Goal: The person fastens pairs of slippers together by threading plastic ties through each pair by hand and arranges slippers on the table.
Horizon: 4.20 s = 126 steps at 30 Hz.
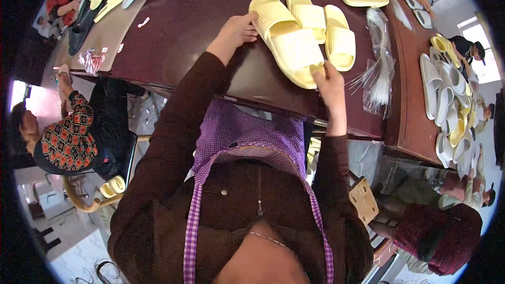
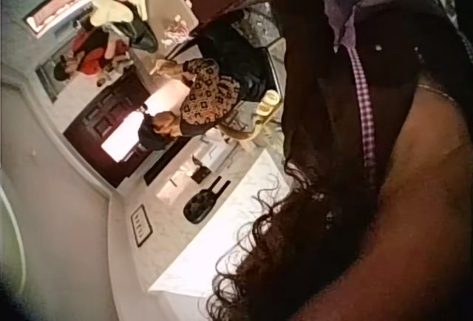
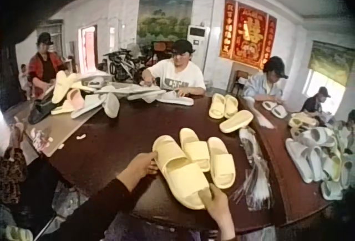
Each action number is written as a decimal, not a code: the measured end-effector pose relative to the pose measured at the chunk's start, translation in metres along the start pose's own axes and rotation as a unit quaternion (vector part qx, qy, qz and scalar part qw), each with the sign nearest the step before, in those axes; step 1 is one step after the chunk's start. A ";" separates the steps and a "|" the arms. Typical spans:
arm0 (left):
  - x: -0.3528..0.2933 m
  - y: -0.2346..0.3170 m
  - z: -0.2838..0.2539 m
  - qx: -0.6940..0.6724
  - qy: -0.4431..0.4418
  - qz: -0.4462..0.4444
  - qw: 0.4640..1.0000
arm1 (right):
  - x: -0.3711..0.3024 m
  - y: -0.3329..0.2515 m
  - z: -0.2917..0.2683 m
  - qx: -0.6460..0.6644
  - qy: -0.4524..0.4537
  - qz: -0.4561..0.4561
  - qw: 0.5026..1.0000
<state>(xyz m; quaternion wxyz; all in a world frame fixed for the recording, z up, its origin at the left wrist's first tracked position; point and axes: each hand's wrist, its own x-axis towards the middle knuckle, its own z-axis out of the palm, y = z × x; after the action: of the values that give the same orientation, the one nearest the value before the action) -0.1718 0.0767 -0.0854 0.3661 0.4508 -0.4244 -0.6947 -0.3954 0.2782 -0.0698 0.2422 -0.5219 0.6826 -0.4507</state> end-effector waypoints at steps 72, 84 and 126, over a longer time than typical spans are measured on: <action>-0.195 -0.032 -0.004 0.365 0.086 0.426 0.823 | 0.005 0.023 -0.055 -0.461 0.040 -0.237 0.855; -0.196 -0.035 0.028 0.297 -0.011 0.423 0.856 | -0.075 -0.041 -0.036 -0.164 0.122 -0.335 0.920; -0.156 -0.038 0.005 0.564 0.093 0.431 0.698 | 0.013 -0.075 0.089 -0.288 -0.032 -0.177 0.941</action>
<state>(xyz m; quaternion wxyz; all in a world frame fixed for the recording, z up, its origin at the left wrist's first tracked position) -0.1308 0.2309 -0.0697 0.3399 0.4033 -0.8484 -0.0456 -0.2915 0.2301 -0.0452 0.0196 -0.6960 0.6713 -0.2540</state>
